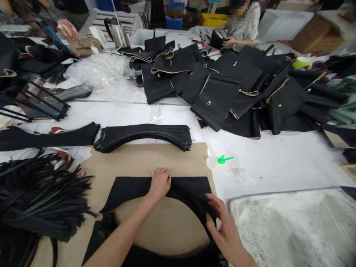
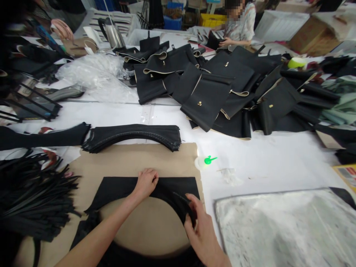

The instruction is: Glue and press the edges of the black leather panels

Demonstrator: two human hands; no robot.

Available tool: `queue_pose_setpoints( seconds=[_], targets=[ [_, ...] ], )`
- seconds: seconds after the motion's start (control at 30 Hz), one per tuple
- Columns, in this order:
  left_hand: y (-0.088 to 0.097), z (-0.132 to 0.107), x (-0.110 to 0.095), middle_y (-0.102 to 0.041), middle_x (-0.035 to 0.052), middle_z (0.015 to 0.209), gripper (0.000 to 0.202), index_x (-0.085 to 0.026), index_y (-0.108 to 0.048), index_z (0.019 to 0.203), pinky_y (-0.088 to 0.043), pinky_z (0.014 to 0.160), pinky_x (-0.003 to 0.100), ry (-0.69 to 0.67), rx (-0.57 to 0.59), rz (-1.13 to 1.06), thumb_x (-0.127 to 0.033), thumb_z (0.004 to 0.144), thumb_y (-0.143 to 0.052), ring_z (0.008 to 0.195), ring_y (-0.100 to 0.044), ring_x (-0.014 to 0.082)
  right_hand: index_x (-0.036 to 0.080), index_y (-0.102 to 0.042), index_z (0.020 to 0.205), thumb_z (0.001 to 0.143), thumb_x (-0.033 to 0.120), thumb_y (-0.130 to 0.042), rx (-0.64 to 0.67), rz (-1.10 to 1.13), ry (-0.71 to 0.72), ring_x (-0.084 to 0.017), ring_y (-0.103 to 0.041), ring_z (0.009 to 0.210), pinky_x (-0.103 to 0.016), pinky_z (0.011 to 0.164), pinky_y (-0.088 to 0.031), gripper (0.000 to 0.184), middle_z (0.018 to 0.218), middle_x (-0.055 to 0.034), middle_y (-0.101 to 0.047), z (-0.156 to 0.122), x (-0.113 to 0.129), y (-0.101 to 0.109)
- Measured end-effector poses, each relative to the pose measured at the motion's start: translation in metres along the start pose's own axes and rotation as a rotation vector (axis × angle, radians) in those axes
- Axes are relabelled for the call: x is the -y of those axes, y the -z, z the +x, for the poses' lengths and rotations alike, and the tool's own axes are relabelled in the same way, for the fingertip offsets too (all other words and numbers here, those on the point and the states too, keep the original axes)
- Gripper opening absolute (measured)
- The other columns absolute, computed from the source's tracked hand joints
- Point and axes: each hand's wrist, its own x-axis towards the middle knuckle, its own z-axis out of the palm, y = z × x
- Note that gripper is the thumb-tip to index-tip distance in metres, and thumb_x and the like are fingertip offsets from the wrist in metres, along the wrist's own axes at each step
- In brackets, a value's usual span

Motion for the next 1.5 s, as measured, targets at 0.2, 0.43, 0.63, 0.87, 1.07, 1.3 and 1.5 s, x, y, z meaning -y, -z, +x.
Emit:
queue_pose_setpoints(
  seconds=[0.2, 0.43, 0.63, 0.87, 1.07, 1.3, 1.5],
  targets=[
    [-0.003, 0.0, 0.008, -0.062, 0.0029, 0.09, 0.02, -0.02, -0.055, 0.086, -0.035, 0.078, 0.035, -0.004, -0.049, -0.113, -0.005, 0.074, -0.048, 0.092, -0.055, 0.0208, 0.024, -0.04, 0.131, 0.083, 0.03, -0.047, -0.065, 0.082, -0.101, -0.021, -0.06, 0.105, -0.035, 0.089, -0.052, 0.049, 0.117, -0.0078, -0.06, 0.017, -0.005, -0.003],
    [0.007, -0.025, 0.011, -0.056, 0.0067, 0.108, 0.026, -0.021, -0.054, 0.102, -0.042, 0.093, 0.036, -0.12, -0.211, -0.257, -0.009, 0.086, -0.037, 0.108, -0.052, 0.0194, 0.023, -0.039, 0.132, 0.082, 0.033, -0.045, -0.076, 0.046, -0.106, -0.022, -0.055, 0.115, -0.041, 0.098, -0.046, 0.051, 0.124, -0.0085, -0.057, 0.045, -0.025, -0.007],
    [0.001, -0.085, 0.052, -0.057, 0.0068, 0.105, 0.023, -0.023, -0.057, 0.108, -0.047, 0.084, 0.039, 0.022, -0.366, -0.027, -0.019, 0.09, -0.044, 0.098, -0.054, 0.0226, 0.024, -0.039, 0.132, 0.086, 0.04, -0.044, -0.059, 0.0, -0.073, -0.021, -0.059, 0.103, -0.036, 0.087, -0.05, 0.049, 0.114, -0.0081, -0.06, 0.043, -0.039, -0.005],
    [0.047, -0.118, 0.138, -0.058, 0.0092, 0.098, 0.02, -0.017, -0.053, 0.101, -0.046, 0.09, 0.042, 0.61, -0.432, 0.109, -0.023, 0.082, -0.054, 0.099, -0.055, 0.0254, 0.027, -0.04, 0.133, 0.08, 0.061, -0.047, -0.076, -0.128, -0.208, -0.017, -0.053, 0.055, -0.031, 0.054, -0.047, 0.063, 0.075, 0.0, -0.057, 0.041, -0.048, -0.012],
    [0.055, -0.117, 0.142, -0.059, 0.0071, 0.093, 0.019, -0.017, -0.054, 0.095, -0.047, 0.083, 0.038, 0.668, -0.399, 0.148, -0.023, 0.078, -0.061, 0.093, -0.056, 0.0243, 0.027, -0.043, 0.131, 0.075, 0.067, -0.047, -0.121, -0.19, -0.188, -0.027, -0.063, 0.075, -0.037, 0.063, -0.05, 0.069, 0.092, -0.0082, -0.063, 0.041, -0.042, -0.019],
    [0.038, -0.118, 0.139, -0.055, 0.0099, 0.11, 0.026, -0.018, -0.057, 0.111, -0.045, 0.095, 0.04, 0.27, -0.478, 0.162, -0.016, 0.089, -0.043, 0.104, -0.052, 0.0223, 0.022, -0.04, 0.133, 0.084, 0.054, -0.044, -0.172, -0.169, -0.153, -0.027, -0.063, 0.085, -0.039, 0.071, -0.052, 0.058, 0.1, -0.01, -0.063, 0.042, -0.038, -0.02],
    [0.006, -0.114, 0.128, -0.056, 0.0063, 0.118, 0.037, -0.032, -0.053, 0.127, -0.049, 0.091, 0.038, -0.11, -0.285, 0.18, -0.023, 0.091, -0.045, 0.108, -0.053, 0.0222, 0.019, -0.037, 0.134, 0.088, 0.039, -0.041, -0.182, -0.089, -0.161, -0.026, -0.056, 0.112, -0.045, 0.094, -0.047, 0.049, 0.119, -0.0123, -0.059, 0.052, -0.044, -0.022]
  ],
)
